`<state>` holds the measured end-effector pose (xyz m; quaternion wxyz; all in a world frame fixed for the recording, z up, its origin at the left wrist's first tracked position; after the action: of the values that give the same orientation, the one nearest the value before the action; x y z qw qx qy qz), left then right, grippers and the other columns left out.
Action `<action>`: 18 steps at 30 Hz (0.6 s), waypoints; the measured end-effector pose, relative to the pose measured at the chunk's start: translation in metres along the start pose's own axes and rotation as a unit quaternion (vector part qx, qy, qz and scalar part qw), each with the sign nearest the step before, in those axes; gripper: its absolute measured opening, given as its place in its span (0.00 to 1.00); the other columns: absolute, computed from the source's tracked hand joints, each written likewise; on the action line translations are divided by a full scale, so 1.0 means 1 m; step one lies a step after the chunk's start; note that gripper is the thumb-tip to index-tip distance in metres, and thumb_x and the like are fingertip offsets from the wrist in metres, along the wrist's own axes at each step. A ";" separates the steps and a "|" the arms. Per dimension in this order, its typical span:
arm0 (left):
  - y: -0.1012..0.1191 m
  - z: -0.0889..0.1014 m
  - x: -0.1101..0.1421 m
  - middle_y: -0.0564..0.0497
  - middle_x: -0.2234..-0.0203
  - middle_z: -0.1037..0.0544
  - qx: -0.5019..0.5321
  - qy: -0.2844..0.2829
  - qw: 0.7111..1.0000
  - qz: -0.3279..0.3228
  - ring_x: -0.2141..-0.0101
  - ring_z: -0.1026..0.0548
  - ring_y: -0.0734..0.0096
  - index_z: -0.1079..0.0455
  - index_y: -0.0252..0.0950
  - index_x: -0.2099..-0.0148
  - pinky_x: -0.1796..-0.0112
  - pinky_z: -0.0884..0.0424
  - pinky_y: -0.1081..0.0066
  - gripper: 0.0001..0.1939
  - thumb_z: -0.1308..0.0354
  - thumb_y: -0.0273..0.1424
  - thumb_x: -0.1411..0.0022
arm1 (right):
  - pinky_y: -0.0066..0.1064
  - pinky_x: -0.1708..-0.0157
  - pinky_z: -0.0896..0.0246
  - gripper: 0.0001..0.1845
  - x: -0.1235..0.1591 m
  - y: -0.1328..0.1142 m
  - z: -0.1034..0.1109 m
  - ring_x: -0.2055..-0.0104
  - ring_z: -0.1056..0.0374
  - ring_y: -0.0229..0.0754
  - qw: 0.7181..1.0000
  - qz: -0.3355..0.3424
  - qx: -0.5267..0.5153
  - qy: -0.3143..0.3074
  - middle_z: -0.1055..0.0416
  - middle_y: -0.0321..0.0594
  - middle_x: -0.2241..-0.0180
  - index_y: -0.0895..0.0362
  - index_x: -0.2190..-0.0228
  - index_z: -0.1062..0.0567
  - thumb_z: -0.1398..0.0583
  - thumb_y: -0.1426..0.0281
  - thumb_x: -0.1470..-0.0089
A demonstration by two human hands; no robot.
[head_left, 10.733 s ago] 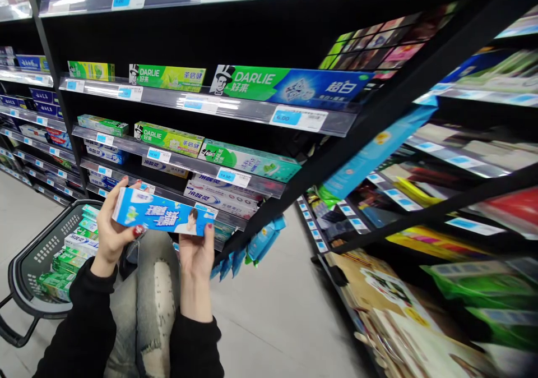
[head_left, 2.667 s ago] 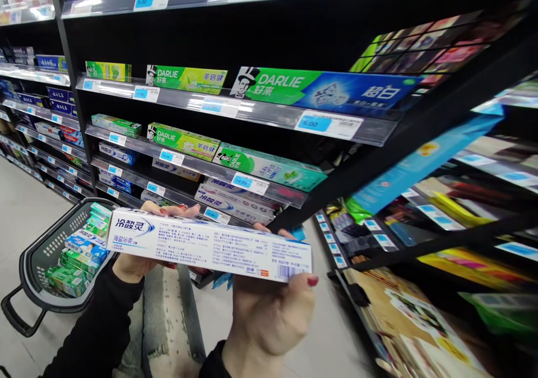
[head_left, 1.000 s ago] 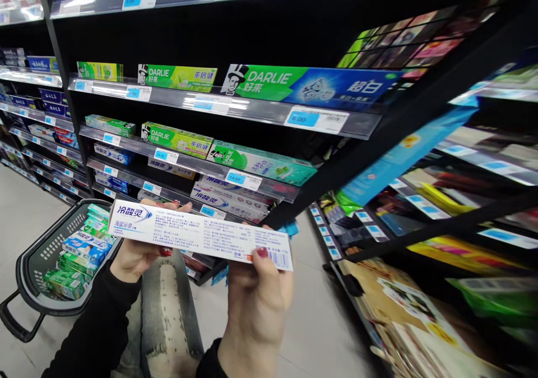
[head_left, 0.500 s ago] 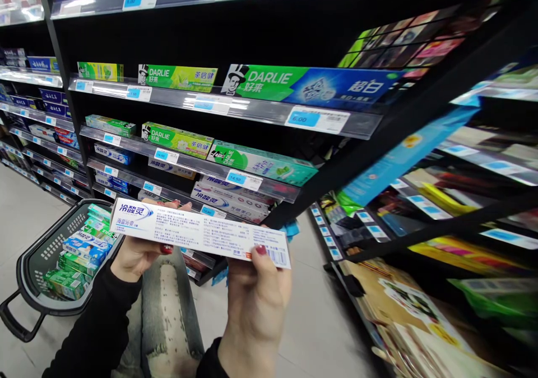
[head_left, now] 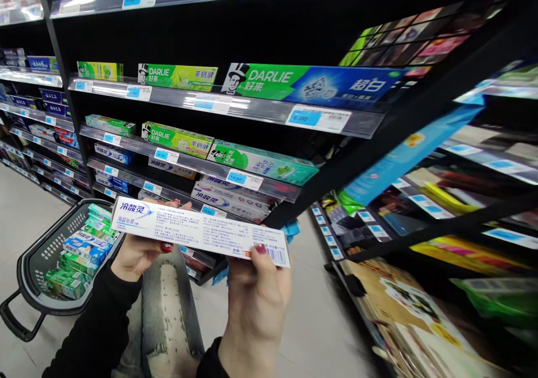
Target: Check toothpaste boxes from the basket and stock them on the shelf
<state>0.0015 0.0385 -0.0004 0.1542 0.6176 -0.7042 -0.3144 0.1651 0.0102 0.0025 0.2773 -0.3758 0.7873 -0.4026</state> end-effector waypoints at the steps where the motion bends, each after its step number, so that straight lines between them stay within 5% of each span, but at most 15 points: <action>1: 0.000 0.000 0.000 0.50 0.48 0.23 0.002 0.002 1.000 0.000 0.40 0.35 0.45 0.30 0.42 0.55 0.47 0.31 0.56 0.33 0.35 0.13 0.66 | 0.34 0.61 0.35 0.25 0.000 0.000 0.000 0.69 0.30 0.38 1.000 -0.001 -0.003 0.003 0.25 0.33 0.68 0.55 0.56 0.31 0.34 0.62 0.55; 18: 0.003 0.003 0.001 0.57 0.63 0.19 0.030 0.047 0.998 -0.014 0.41 0.33 0.45 0.31 0.43 0.65 0.47 0.33 0.53 0.32 0.36 0.08 0.73 | 0.32 0.62 0.35 0.26 0.003 -0.003 -0.001 0.70 0.31 0.37 1.000 -0.008 -0.016 0.013 0.25 0.32 0.69 0.55 0.56 0.31 0.32 0.63 0.57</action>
<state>-0.0028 0.0383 -0.0015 0.1644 0.6459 -0.6965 -0.2660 0.1635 0.0070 0.0054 0.2580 -0.3809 0.7941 -0.3972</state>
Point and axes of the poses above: each hand's wrist, its own x-axis away from the middle knuckle, its own z-axis out of the back of the hand, y = z × x, the point moved 4 cm from there along -x, towards the middle knuckle
